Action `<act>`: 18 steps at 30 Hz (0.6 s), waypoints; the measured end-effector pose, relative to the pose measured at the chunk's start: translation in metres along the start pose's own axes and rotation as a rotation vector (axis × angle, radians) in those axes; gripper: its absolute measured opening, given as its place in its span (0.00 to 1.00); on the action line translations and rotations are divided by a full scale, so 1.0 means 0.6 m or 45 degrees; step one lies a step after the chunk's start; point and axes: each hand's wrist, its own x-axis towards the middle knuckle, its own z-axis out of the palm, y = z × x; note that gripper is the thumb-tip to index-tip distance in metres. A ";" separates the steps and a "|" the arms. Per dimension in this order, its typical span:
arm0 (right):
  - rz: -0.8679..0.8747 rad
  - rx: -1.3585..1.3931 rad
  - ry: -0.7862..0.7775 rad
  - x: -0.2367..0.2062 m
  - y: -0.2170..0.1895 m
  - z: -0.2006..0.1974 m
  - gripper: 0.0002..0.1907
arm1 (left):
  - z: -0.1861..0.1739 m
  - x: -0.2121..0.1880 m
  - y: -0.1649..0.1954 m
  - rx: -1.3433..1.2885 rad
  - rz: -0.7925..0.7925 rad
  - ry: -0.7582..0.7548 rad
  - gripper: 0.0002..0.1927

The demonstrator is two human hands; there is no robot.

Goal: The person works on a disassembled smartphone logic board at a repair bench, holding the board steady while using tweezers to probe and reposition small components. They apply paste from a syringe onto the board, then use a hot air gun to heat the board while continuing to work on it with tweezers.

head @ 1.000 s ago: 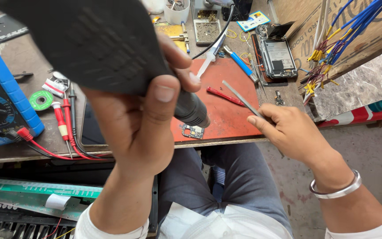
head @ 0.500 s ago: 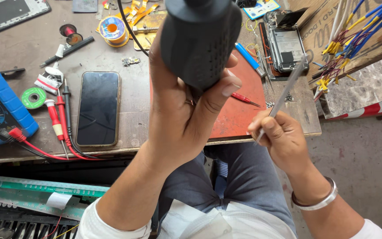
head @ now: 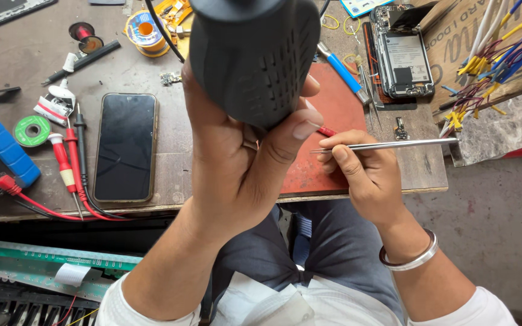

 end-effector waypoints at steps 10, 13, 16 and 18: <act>0.043 0.033 0.034 0.002 -0.001 0.004 0.10 | -0.002 0.004 0.008 0.011 -0.052 0.045 0.31; 0.030 0.065 0.044 0.002 0.002 0.004 0.10 | 0.000 0.005 0.008 -0.017 -0.035 0.044 0.30; 0.035 0.028 0.039 0.001 0.001 0.004 0.10 | -0.002 0.003 0.010 0.002 -0.016 0.017 0.29; 0.018 0.010 0.028 0.001 -0.001 0.004 0.09 | -0.001 0.003 0.009 -0.010 -0.008 0.024 0.30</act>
